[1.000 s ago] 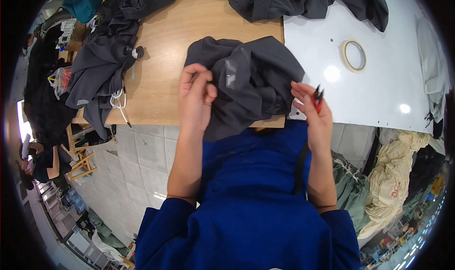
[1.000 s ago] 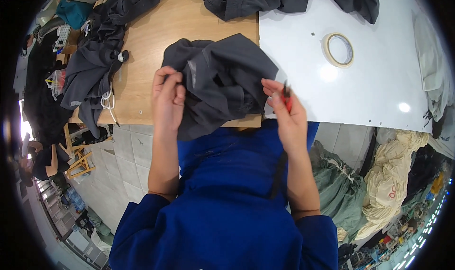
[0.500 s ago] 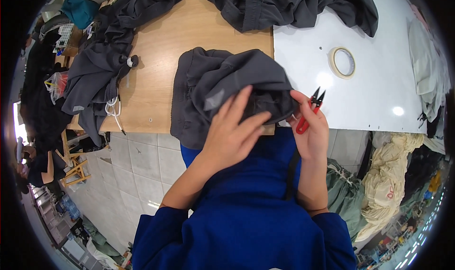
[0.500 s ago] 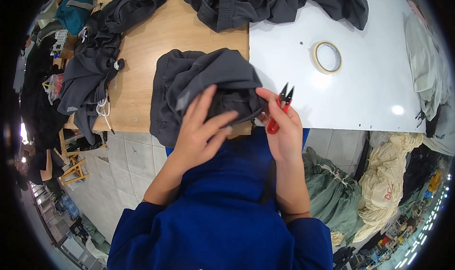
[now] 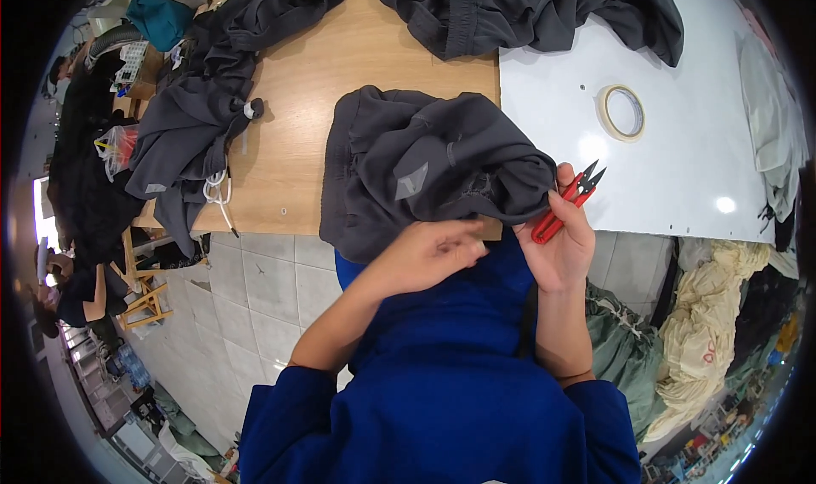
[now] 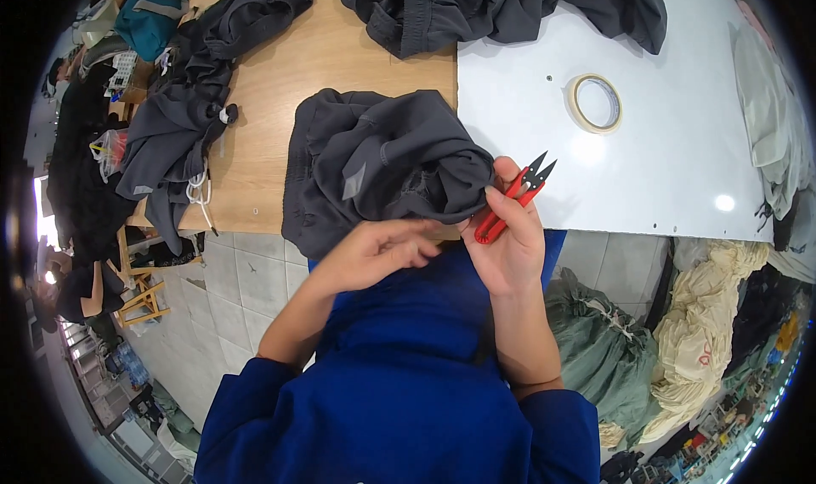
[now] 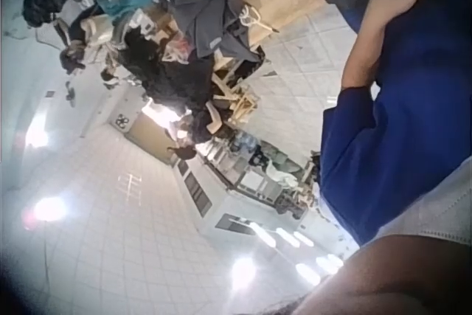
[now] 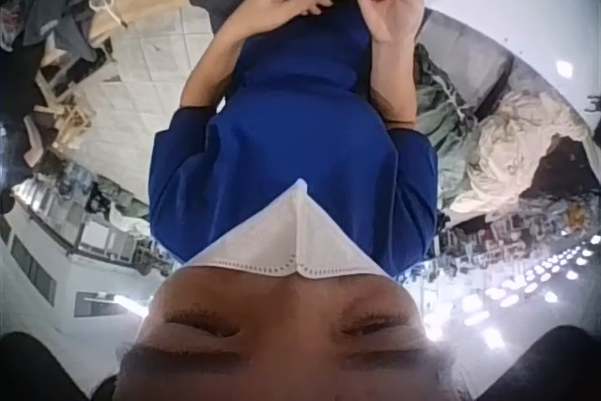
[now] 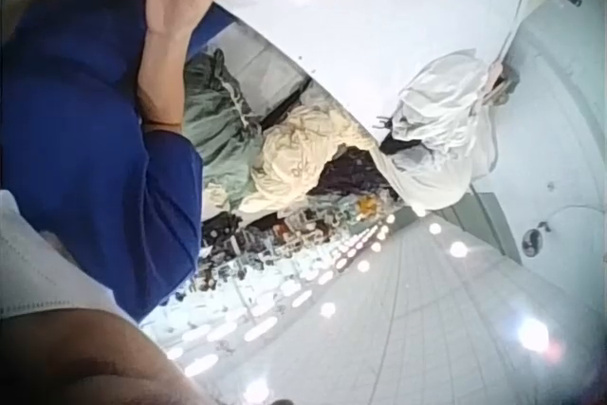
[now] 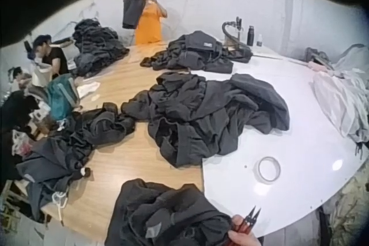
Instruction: Trim loose threads from a pair of manufactured grey shorts using small hand snips.
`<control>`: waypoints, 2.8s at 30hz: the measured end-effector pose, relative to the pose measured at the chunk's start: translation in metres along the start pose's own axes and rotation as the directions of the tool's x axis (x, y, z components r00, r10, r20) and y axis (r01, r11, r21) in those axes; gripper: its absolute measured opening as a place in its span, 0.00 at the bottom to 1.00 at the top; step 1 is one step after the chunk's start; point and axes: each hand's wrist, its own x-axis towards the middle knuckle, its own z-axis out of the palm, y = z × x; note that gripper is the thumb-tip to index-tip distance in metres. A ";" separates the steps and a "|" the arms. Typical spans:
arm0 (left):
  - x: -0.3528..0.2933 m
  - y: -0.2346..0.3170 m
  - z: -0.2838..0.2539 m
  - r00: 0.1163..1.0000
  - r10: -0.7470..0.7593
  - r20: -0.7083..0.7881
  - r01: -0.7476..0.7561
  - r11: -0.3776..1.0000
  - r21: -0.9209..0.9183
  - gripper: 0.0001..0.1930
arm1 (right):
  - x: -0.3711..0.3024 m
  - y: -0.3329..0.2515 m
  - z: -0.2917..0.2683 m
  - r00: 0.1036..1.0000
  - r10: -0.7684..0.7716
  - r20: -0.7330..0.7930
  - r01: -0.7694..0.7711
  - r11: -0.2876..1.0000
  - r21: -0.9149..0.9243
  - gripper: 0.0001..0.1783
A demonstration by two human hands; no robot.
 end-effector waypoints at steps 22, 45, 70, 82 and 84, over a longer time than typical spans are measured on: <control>0.008 0.021 0.017 0.965 0.167 -0.203 -0.262 0.691 -0.674 0.12 | -0.011 0.014 0.031 0.817 -0.439 0.374 0.369 -0.100 -0.924 0.11; 0.003 0.021 0.009 0.897 0.348 -0.273 -0.434 0.579 -0.690 0.14 | -0.020 -0.001 0.051 0.852 -0.291 0.435 0.359 -0.279 -0.891 0.22; 0.000 0.022 0.012 0.908 0.311 -0.279 -0.418 0.648 -0.637 0.13 | -0.015 0.001 0.057 0.856 -0.225 0.466 0.376 -0.348 -0.859 0.17; -0.002 0.025 0.018 0.903 0.292 -0.313 -0.428 0.649 -0.629 0.14 | -0.018 0.000 0.062 0.902 -0.324 0.285 0.305 0.010 -0.952 0.26; -0.001 0.025 0.020 0.897 0.259 -0.358 -0.434 0.670 -0.602 0.14 | -0.019 0.006 0.059 0.888 -0.331 0.319 0.300 -0.107 -0.948 0.25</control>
